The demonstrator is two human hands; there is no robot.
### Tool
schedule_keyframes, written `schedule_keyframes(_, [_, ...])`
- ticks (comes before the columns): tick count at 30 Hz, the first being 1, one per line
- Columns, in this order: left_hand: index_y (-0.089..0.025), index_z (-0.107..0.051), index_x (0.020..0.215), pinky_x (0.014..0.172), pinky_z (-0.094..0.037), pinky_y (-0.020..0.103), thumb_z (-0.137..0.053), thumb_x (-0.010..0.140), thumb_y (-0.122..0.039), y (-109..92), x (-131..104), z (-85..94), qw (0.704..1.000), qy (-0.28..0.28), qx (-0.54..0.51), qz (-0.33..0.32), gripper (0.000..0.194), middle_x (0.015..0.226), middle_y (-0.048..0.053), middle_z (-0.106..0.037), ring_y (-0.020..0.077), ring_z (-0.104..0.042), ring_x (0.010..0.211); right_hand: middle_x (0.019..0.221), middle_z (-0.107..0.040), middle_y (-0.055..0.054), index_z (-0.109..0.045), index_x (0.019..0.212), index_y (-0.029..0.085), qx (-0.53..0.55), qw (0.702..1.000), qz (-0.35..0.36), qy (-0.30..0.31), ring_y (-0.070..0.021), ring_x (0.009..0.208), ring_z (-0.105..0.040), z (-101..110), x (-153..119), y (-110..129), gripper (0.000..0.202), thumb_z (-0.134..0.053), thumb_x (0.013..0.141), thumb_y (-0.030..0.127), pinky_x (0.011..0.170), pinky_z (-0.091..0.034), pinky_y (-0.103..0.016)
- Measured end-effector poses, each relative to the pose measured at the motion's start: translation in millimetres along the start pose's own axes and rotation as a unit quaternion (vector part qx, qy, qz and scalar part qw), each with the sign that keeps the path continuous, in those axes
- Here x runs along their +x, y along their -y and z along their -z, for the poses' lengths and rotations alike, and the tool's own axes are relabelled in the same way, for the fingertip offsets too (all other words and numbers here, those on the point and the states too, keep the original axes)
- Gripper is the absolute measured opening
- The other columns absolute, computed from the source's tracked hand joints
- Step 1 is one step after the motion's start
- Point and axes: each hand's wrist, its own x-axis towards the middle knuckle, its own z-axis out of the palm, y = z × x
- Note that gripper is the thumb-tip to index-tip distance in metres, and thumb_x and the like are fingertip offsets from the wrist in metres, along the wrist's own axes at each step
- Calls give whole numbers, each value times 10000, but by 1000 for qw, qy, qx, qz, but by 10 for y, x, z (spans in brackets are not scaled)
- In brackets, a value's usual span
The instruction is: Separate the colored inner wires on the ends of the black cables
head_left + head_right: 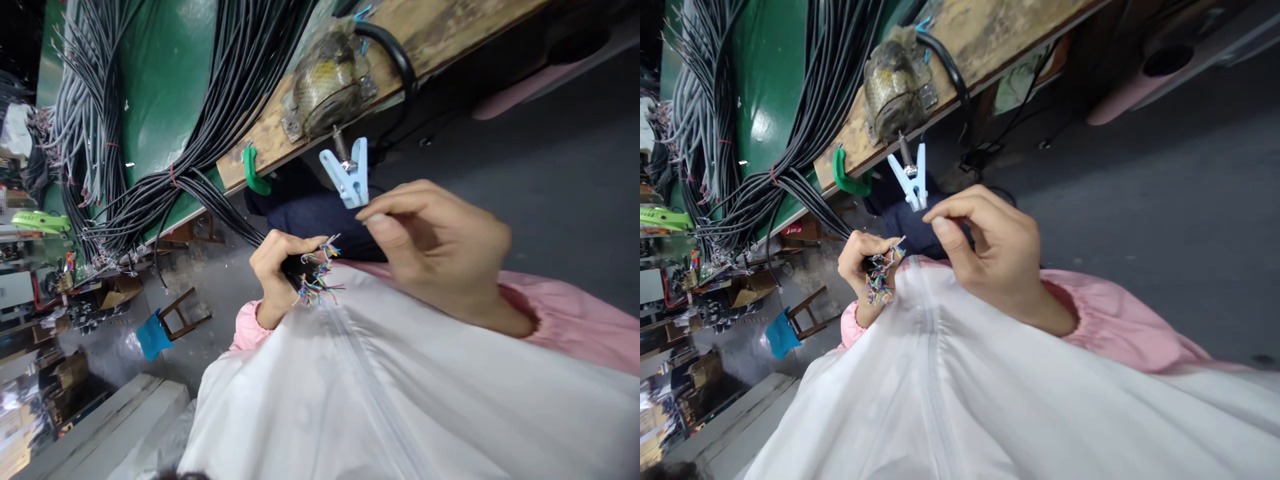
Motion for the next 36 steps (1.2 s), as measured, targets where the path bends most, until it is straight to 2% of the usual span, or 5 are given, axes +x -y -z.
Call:
schedule_keyframes(6, [-206,-788,982,591,-543,291,-652,956,-543,-42,33,148,995,69,27,-61,365,835,43,-805,155,-689,651,775,-708,3,-677,843,258,64,997,4,31,-164,670,-662,-70,-19,-6,116,-670,951,218,605,-523,-303])
schedule_keyframes(13, [-182,-743,1013,658,-547,212,-587,1017,-366,-215,391,383,934,320,102,-122,242,837,23,-755,119,-716,729,684,-636,1,-623,783,278,150,985,-65,62,-178,590,-598,-35,-27,-59,289,-608,995,475,529,-479,-329])
schedule_keyframes(18, [-184,-697,824,521,-448,204,-645,997,-392,-89,329,192,965,198,26,-169,276,659,-29,-658,82,-601,552,648,-619,-1,-636,755,231,208,965,-136,85,-150,557,-588,11,-6,97,359,-664,953,531,470,-472,-286])
schedule_keyframes(23, [-191,-722,785,500,-450,231,-752,917,-426,-4,91,140,990,92,-48,-99,272,639,-24,-702,96,-610,528,673,-695,5,-697,775,262,174,982,-52,45,-153,576,-629,-13,-26,95,192,-692,957,320,519,-516,-306])
schedule_keyframes(36, [-174,-702,719,474,-408,192,-774,900,-432,-15,49,176,997,59,-27,-43,323,597,-40,-673,59,-576,484,778,-739,-4,-727,944,356,64,993,101,-7,-191,642,-675,-247,-28,40,212,-575,1006,221,540,-537,-362])
